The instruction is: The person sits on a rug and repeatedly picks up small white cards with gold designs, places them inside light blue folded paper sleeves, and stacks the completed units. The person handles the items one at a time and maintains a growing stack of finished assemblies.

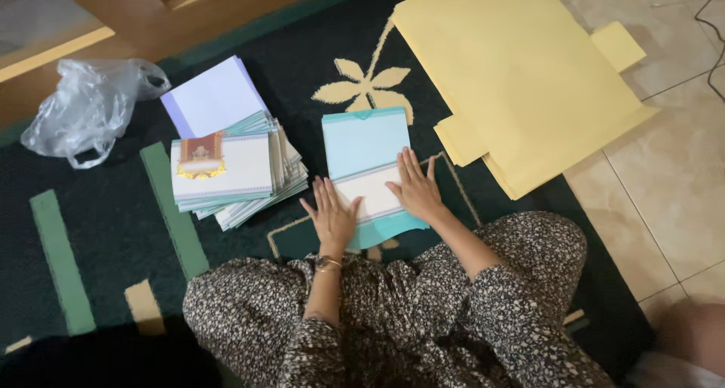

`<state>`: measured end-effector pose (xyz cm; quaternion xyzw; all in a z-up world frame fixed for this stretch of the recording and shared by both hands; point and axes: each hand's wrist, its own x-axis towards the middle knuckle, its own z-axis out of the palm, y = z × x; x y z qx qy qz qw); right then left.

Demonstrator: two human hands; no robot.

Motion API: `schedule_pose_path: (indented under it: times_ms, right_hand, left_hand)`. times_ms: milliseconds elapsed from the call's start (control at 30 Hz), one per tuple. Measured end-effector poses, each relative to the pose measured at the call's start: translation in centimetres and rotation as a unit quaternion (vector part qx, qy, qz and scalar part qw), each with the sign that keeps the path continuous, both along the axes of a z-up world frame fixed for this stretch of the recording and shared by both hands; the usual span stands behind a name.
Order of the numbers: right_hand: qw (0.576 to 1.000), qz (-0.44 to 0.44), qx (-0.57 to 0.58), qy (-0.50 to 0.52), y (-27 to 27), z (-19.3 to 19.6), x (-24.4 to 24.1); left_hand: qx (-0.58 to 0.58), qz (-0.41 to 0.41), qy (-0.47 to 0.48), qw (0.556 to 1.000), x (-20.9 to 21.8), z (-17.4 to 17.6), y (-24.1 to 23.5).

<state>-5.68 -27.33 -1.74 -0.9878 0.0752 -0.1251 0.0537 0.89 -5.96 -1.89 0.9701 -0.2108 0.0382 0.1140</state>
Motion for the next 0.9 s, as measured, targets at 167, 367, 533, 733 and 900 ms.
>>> schedule_pose_path:
  times_ms: [167,367,533,733,900]
  right_hand:
    - [0.996,0.019,0.034,0.077,1.2,3.1,-0.9]
    - [0.948,0.213,0.076,0.226,3.6,5.3,-5.8]
    - [0.947,0.219,0.029,0.232,3.0,3.4,-5.9]
    - [0.968,0.202,0.143,0.034,2.5,1.6,-4.9]
    - [0.979,0.141,0.145,0.021,2.2,-0.2,-3.3]
  left_hand:
    - [-0.023,-0.052,-0.056,0.997,0.1,-0.9,3.6]
    - [-0.018,-0.272,0.046,0.961,-4.0,0.2,4.2]
    - [0.028,-0.281,0.106,0.953,-4.0,-0.9,4.3]
    - [-0.094,-0.214,0.104,0.967,-3.0,-1.5,3.5]
    - [-0.116,-0.144,-0.027,0.982,-3.3,-1.4,0.7]
